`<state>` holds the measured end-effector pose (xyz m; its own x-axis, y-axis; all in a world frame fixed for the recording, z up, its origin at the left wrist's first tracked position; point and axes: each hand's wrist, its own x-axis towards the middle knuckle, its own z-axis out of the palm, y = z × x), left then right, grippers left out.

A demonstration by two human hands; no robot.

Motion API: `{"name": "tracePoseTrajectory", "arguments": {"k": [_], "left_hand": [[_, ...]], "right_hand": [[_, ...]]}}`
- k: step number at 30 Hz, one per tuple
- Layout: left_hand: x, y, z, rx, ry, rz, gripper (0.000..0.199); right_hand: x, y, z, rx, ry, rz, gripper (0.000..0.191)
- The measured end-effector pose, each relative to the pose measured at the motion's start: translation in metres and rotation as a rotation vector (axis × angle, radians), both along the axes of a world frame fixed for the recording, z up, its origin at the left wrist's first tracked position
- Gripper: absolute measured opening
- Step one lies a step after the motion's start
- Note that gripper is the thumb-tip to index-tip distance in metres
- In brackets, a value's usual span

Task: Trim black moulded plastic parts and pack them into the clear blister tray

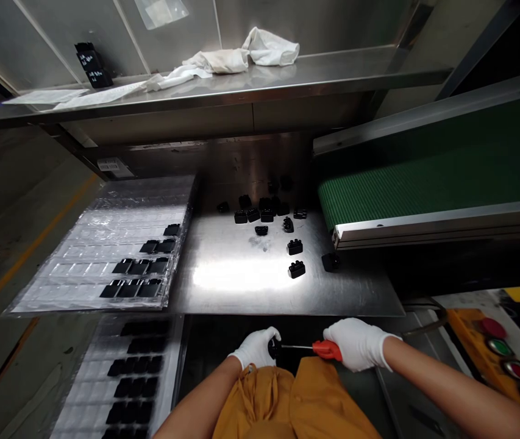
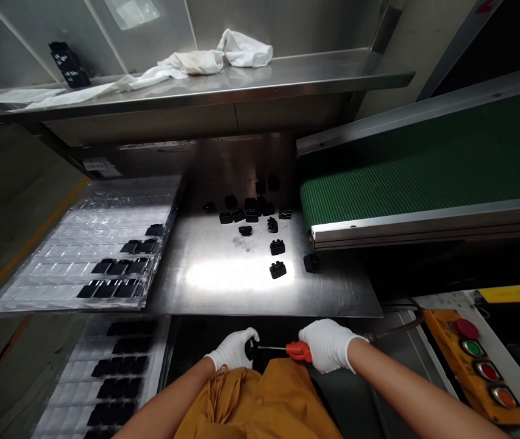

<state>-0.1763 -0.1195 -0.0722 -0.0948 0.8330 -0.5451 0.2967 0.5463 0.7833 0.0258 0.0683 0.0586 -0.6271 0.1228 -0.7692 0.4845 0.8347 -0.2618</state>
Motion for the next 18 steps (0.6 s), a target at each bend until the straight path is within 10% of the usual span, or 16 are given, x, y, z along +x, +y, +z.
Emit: {"name": "tracePoseTrajectory", "arguments": {"k": [18], "left_hand": [[-0.005,-0.006,-0.009,-0.141,-0.645,0.581,0.04]], "right_hand": [[0.001,-0.006,-0.002,0.015,0.022,-0.007,0.031]]}}
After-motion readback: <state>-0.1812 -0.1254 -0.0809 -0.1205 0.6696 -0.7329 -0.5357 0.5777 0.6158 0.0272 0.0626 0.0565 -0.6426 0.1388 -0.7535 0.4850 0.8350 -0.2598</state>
